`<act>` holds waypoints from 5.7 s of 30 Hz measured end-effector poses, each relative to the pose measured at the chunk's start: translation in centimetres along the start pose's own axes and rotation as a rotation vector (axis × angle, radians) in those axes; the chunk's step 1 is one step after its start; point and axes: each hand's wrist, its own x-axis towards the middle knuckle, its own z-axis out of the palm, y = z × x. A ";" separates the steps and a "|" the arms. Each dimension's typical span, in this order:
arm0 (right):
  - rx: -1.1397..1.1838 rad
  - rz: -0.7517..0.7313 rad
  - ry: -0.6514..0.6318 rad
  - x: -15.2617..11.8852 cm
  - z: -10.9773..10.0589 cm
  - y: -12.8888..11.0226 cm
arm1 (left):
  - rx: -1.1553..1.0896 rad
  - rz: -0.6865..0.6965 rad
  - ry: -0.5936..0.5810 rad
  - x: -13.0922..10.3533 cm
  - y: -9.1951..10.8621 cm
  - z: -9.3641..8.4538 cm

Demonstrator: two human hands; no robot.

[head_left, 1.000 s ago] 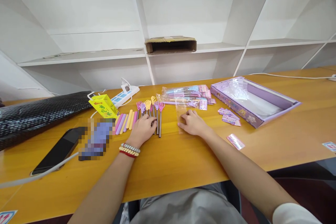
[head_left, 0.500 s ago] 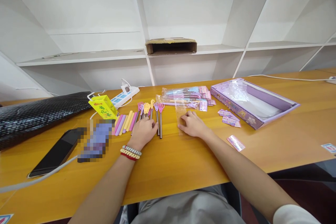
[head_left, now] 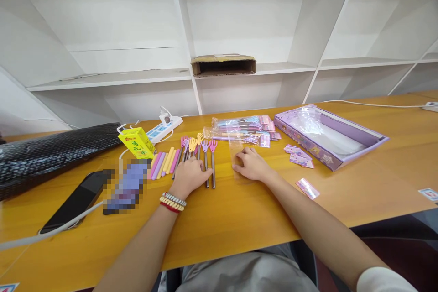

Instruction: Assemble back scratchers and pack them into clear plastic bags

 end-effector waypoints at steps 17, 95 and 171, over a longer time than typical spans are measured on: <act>0.066 0.035 0.059 0.1 0.1 -0.1 | -0.085 0.043 0.213 0.0 0.1 0.1; 0.099 0.416 -0.041 0.6 -1.2 0.3 | -0.079 0.444 -0.193 0.0 4.0 -0.9; 0.230 0.006 0.271 -0.4 -1.1 -0.6 | -1.094 0.067 -0.107 0.8 6.1 1.7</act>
